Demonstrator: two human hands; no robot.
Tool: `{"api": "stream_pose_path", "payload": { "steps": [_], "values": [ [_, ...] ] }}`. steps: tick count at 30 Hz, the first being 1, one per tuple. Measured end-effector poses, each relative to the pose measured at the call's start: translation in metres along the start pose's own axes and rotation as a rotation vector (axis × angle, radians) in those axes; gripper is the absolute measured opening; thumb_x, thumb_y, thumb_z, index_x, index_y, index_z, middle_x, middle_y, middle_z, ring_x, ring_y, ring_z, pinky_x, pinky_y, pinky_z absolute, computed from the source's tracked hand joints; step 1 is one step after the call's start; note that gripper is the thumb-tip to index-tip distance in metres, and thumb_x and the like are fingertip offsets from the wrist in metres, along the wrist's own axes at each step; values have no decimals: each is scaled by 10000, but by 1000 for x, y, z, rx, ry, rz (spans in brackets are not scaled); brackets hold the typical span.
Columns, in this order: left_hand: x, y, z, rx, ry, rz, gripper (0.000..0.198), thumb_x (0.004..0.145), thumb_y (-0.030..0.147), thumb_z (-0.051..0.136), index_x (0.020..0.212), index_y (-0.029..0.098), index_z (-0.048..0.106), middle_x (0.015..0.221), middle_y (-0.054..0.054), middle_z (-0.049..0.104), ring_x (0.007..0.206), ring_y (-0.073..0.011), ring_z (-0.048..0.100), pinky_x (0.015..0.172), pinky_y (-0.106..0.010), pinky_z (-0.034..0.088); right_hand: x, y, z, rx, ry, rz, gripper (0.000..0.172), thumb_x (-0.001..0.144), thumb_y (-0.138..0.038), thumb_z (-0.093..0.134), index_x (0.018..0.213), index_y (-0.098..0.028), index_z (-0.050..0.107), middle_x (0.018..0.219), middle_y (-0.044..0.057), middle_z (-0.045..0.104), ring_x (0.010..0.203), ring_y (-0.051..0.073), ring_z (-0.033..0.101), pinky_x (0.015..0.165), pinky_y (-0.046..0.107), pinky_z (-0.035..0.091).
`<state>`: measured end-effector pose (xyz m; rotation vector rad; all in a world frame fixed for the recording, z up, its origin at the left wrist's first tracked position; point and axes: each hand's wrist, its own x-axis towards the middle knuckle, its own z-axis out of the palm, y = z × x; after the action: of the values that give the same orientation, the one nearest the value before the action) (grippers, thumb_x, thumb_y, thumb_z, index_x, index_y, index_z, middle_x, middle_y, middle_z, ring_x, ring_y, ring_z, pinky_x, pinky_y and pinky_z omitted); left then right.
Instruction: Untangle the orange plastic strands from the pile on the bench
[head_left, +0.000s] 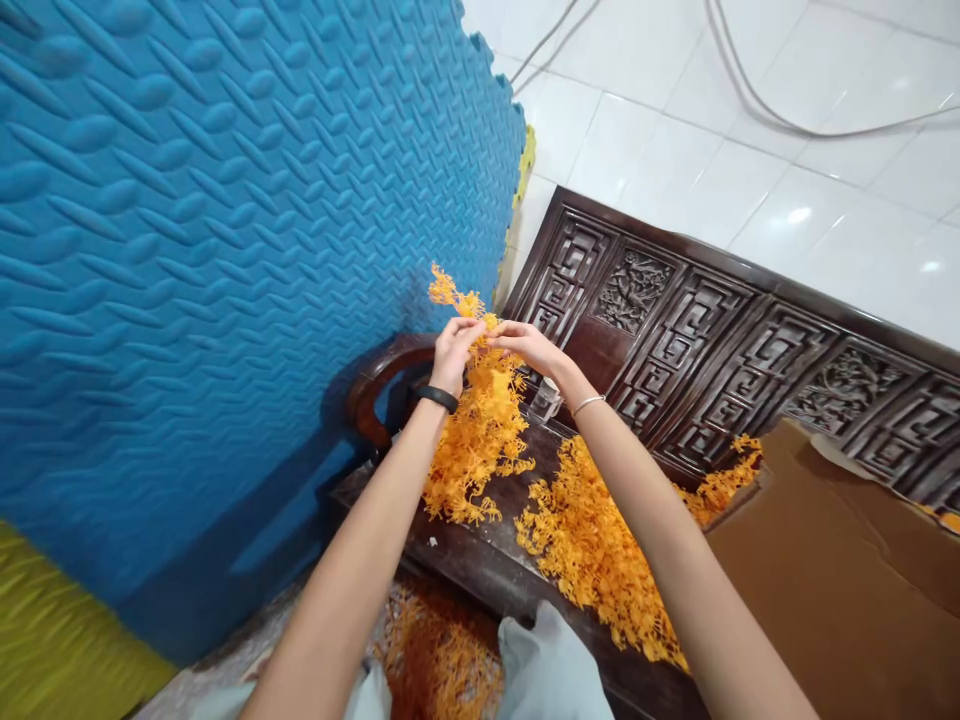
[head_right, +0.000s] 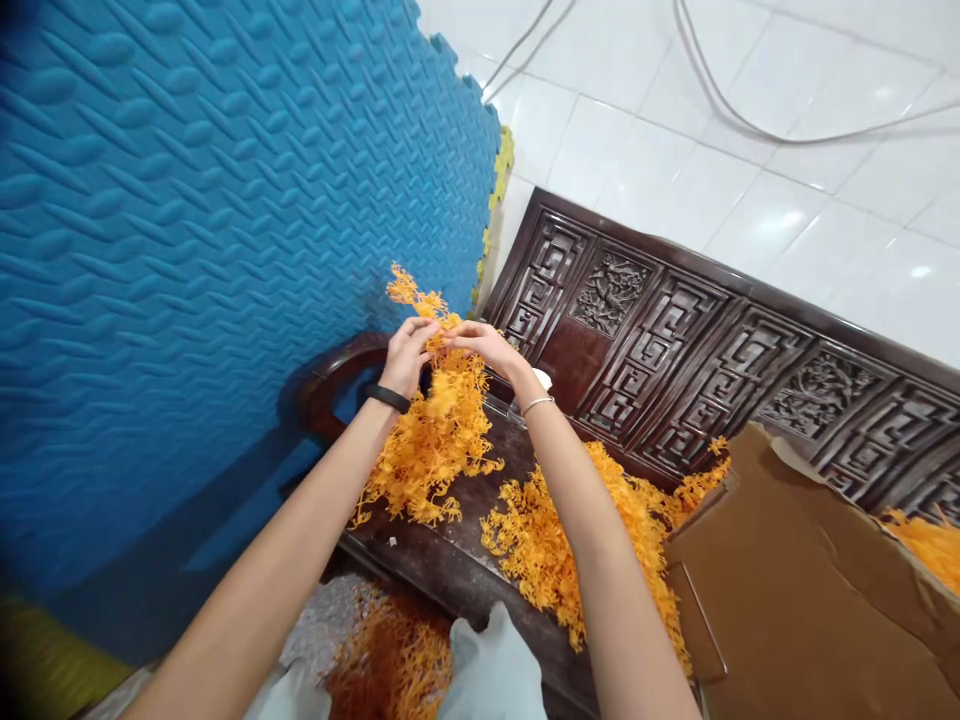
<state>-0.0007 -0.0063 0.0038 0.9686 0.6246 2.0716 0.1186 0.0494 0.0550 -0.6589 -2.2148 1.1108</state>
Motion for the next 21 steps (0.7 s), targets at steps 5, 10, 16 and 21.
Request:
{"api": "stream_pose_path", "payload": {
  "steps": [5, 10, 16, 21],
  "values": [
    [-7, 5, 7, 16, -75, -44, 174, 681, 326, 625, 801, 210, 578, 788, -7, 679, 819, -167, 630, 582, -226, 502, 7, 7, 0, -29, 46, -26, 228, 549, -193, 620, 767, -132, 602, 740, -16, 604, 684, 107, 528, 632, 219, 409],
    [-10, 6, 9, 36, -95, -43, 182, 678, 348, 624, 769, 190, 629, 741, -19, 691, 788, -184, 640, 523, -226, 507, 9, 14, -11, -179, 249, -33, 119, 562, -217, 596, 618, -112, 610, 575, -28, 554, 572, 89, 476, 549, 204, 361],
    [-2, 17, -10, 15, 16, 29, 238, 690, 345, 585, 532, 166, 577, 365, 50, 498, 311, -69, 419, 312, -168, 316, 0, 24, -40, -65, 681, 87, 136, 619, -225, 584, 674, -113, 641, 612, -8, 594, 569, 91, 502, 517, 193, 367],
    [5, 46, -10, -30, 101, 97, 260, 706, 286, 558, 476, 170, 525, 294, 84, 373, 248, -33, 268, 279, -157, 159, -8, 63, -51, -50, 919, 216, 111, 715, -187, 576, 702, -90, 630, 633, 0, 588, 568, 102, 515, 512, 213, 401]
  ]
}}
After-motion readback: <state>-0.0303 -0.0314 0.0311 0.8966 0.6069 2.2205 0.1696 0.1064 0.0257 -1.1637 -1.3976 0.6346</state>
